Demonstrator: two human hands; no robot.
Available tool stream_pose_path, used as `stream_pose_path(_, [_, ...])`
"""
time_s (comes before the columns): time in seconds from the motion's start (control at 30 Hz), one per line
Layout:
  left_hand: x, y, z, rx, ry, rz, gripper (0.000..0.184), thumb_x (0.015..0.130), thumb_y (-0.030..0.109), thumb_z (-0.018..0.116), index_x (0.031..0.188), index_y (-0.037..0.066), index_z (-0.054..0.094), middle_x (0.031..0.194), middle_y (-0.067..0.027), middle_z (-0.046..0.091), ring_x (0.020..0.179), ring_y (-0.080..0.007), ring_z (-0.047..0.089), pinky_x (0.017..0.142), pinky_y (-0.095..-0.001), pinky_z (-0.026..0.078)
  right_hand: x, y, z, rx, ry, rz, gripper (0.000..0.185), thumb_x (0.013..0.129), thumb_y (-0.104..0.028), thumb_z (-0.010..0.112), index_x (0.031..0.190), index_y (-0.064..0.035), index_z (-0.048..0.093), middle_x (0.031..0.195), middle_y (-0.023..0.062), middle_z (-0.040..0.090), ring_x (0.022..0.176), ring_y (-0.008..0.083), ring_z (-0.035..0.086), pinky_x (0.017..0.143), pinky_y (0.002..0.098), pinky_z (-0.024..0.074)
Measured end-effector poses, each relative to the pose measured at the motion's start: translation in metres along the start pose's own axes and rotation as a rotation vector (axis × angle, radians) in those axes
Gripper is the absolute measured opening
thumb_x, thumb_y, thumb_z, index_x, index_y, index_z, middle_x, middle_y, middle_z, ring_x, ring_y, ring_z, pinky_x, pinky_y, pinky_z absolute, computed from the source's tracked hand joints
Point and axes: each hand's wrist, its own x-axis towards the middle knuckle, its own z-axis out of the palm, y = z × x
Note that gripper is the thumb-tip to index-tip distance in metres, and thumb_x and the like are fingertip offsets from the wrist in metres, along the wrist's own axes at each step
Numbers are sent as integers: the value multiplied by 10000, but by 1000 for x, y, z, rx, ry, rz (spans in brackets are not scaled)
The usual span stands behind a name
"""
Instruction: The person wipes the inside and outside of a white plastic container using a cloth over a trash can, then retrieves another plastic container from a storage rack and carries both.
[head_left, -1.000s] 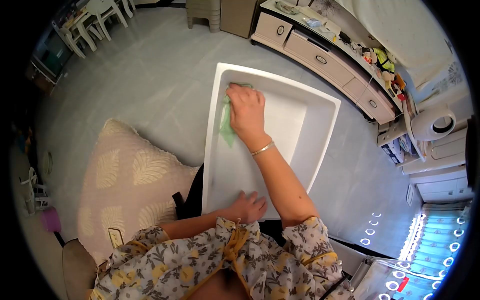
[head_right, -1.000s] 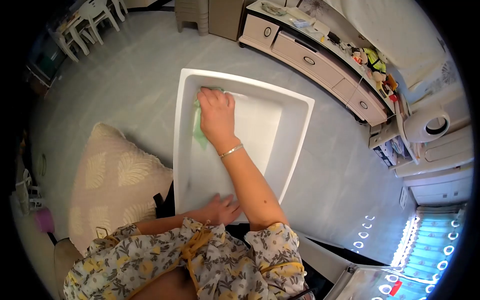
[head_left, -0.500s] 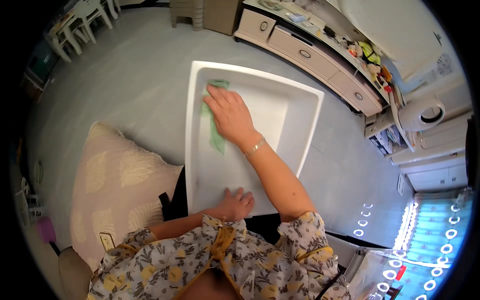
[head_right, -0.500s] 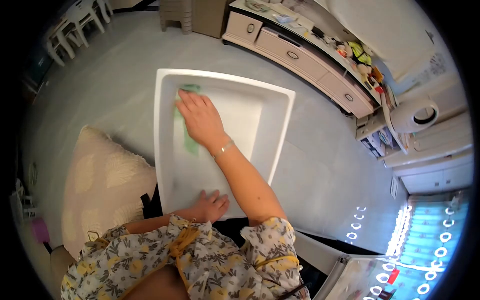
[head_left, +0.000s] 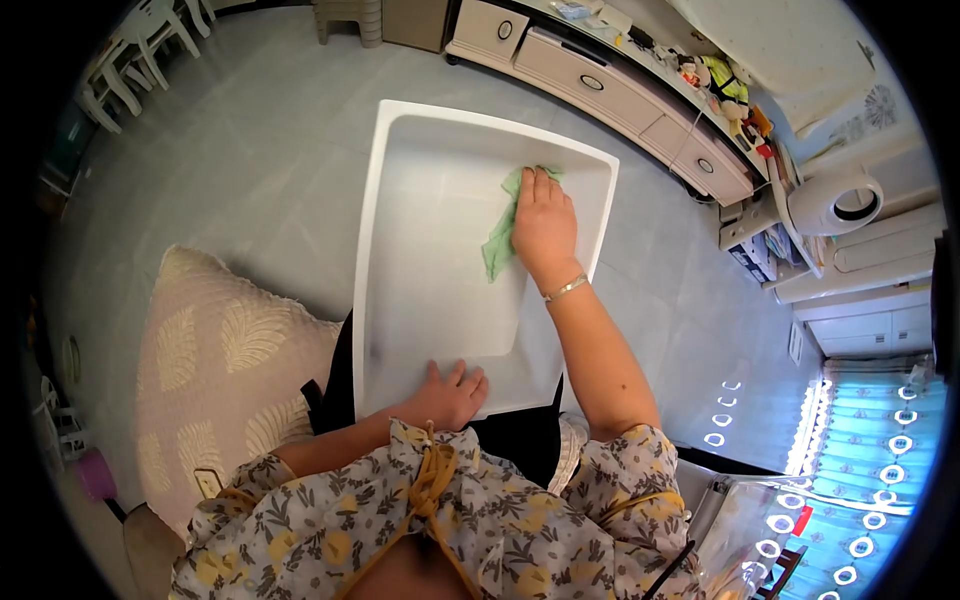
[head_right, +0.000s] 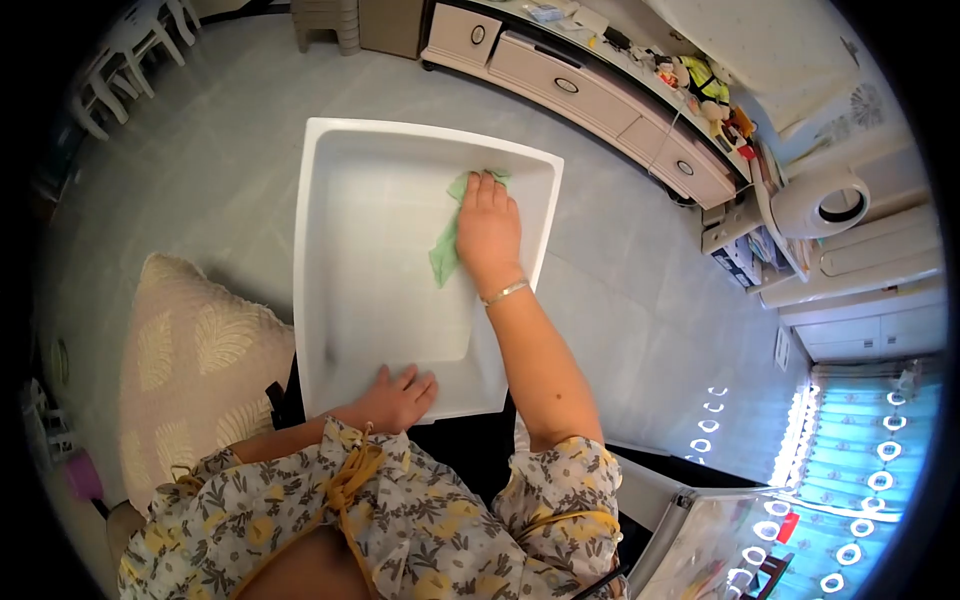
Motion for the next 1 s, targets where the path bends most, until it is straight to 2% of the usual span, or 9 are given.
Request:
stream_pose_path(0.17, [-2,-1,-4,-73,24,11,522,875,151,500,1350,-21,365,1413,-239,364,1244,-458,402,834,-695,386,1,-15,-1,-133,-135,125,442,766,-87,578,1180,62,538,1195,204,567,998,281,539,782,323,460])
stream_pose_path(0.23, [-1,-2,-15,-134,-33,-10,541,872,146,505,1364,-18,348,1426,-237,344,1261,-454,383,856,-694,371,7,-23,-16,10,-597,139,301,769,-89,576,1045,32,596,1146,198,593,980,275,540,754,325,463])
stream_pose_path(0.37, [5,-2,-25,-199,-184,-66,612,858,139,530,1400,-19,294,1464,-231,284,1314,-448,316,919,-685,329,-1,-28,-17,-52,-588,76,192,760,-86,572,924,9,605,1117,201,606,958,280,544,755,333,459])
stream_pose_path(0.43, [6,2,-27,-165,-175,-66,625,853,145,536,1402,-23,289,1466,-230,281,1316,-447,314,919,-682,330,0,-16,-15,33,-37,-63,257,728,-47,548,972,33,565,1176,203,574,990,312,524,814,360,439])
stream_pose_path(0.53, [4,4,-18,-132,-91,-48,580,870,172,495,1382,-42,326,1435,-246,321,1295,-464,332,890,-705,329,17,3,-27,79,67,-188,254,736,-29,533,980,37,562,1200,190,569,1067,311,509,866,367,409])
stream_pose_path(0.6, [4,5,-15,-145,-12,-35,536,893,194,448,1360,-55,367,1401,-264,364,1273,-483,353,862,-731,327,15,6,-29,37,18,-187,254,765,-17,509,1006,40,565,1222,181,565,1115,304,498,894,361,388])
stream_pose_path(0.7, [-2,5,-11,-55,-77,-60,607,844,167,547,1375,-37,337,1440,-232,329,1298,-439,345,893,-684,353,5,10,-18,-79,-81,-131,310,786,-70,515,1051,76,580,1172,217,581,1092,298,486,874,361,389])
stream_pose_path(0.77, [-6,3,-3,-31,87,-39,591,827,160,563,1348,-43,372,1418,-231,368,1281,-431,379,885,-675,373,-3,5,-21,-91,-227,-114,343,795,-73,506,1090,89,574,1171,221,579,1104,308,477,853,364,414])
stream_pose_path(1.0, [-4,-2,-27,-166,-67,-59,609,794,133,579,1341,-49,380,1397,-229,393,1291,-404,378,895,-646,387,-98,-47,-16,-25,-285,-108,336,782,-37,508,1072,128,538,1115,235,564,1063,340,488,822,369,496])
